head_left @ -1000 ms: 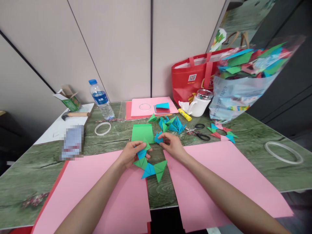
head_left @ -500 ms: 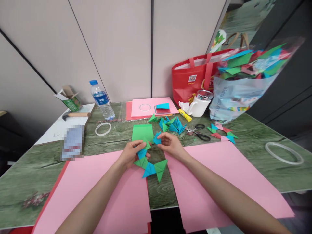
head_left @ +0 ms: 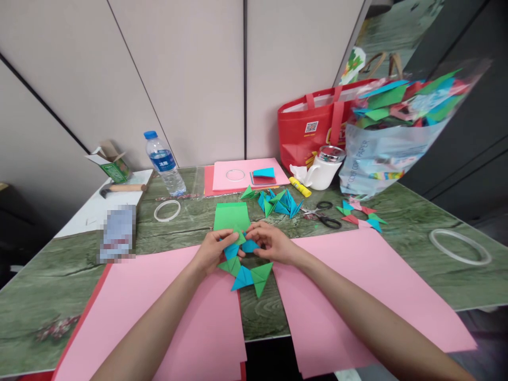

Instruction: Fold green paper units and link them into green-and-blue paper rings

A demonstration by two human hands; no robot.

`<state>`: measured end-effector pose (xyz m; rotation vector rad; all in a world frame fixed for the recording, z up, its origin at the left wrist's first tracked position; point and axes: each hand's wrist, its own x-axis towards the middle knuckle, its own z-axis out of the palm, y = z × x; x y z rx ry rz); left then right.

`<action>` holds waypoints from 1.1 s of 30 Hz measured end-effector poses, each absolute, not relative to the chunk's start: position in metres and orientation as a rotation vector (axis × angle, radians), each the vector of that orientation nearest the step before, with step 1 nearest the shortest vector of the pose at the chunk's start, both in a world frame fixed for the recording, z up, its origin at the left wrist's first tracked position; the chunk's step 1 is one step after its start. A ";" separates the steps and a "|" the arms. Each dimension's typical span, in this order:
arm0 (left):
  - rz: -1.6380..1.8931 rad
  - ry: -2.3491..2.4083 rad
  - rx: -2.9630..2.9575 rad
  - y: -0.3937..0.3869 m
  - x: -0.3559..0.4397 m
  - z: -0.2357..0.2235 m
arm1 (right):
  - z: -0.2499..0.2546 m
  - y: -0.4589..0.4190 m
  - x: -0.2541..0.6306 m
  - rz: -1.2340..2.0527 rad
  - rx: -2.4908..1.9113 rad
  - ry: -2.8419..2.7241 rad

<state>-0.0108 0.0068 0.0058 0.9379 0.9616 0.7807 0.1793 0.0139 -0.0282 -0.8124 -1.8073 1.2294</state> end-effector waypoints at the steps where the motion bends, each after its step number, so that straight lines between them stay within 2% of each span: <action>1: 0.767 0.977 0.936 0.007 -0.011 0.006 | -0.028 0.014 0.180 1.219 -0.813 -1.826; 6: 0.777 1.027 0.936 0.007 -0.011 0.007 | -0.026 0.015 0.181 1.190 -0.891 -1.844; 12: 0.756 0.995 0.951 0.005 -0.010 0.004 | -0.023 0.015 0.178 1.391 -0.985 -1.540; 20: 0.721 0.939 1.003 0.004 -0.010 0.007 | -0.011 0.016 0.183 1.189 -1.165 -1.343; 28: 0.815 0.902 1.020 0.006 -0.011 0.007 | -0.012 0.015 0.182 1.431 -0.978 -1.085; 33: 0.820 0.889 1.050 0.007 -0.012 0.007 | -0.010 0.013 0.180 1.487 -0.899 -1.154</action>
